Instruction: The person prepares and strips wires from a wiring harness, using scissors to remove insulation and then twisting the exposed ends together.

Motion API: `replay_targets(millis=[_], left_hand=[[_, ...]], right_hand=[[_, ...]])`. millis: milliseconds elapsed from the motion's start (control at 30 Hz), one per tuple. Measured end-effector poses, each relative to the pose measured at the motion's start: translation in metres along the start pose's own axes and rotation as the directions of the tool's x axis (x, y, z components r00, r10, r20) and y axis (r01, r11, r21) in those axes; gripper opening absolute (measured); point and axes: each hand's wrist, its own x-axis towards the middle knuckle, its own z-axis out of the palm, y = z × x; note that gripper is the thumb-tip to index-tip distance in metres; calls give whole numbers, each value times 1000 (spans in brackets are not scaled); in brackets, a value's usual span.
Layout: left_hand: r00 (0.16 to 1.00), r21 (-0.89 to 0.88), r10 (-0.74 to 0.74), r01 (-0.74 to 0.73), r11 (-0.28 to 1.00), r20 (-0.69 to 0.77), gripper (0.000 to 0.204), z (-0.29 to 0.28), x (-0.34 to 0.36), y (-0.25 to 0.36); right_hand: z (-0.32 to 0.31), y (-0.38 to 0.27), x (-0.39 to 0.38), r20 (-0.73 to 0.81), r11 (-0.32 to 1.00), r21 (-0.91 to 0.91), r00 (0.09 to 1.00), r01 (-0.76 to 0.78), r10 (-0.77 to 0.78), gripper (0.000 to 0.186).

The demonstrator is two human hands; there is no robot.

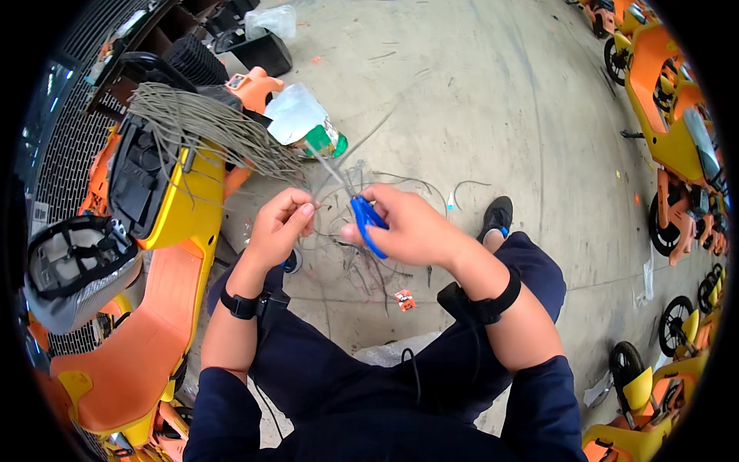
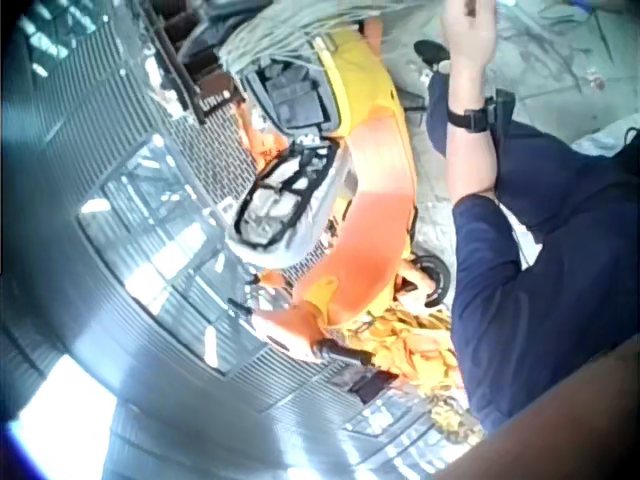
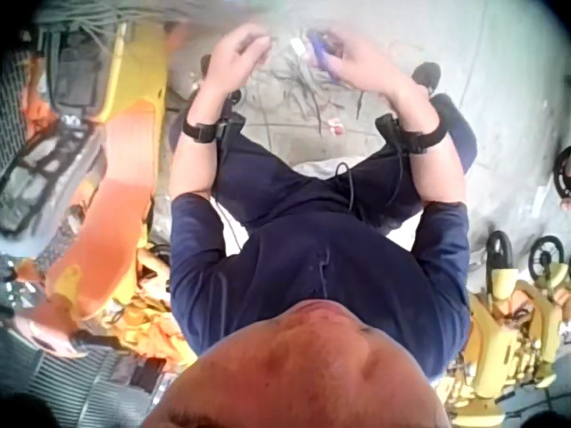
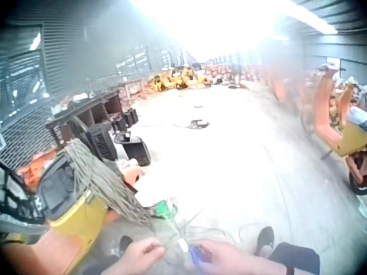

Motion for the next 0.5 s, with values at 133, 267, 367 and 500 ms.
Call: replay_targets(millis=[133, 267, 367, 500], left_hand=[[984, 339, 174, -153, 928, -31, 21, 4, 6, 2], [995, 257, 95, -92, 962, -1, 23, -1, 9, 0], [999, 245, 22, -13, 969, -34, 21, 1, 6, -7], [994, 263, -46, 70, 962, -97, 24, 9, 2, -8]], right_hand=[[8, -1, 1, -56, 968, -252, 998, 17, -32, 48], [17, 3, 9, -95, 956, -290, 992, 53, -84, 53], [26, 10, 16, -136, 958, -271, 982, 94, -134, 56], [29, 11, 21, -84, 973, -232, 996, -8, -12, 57]])
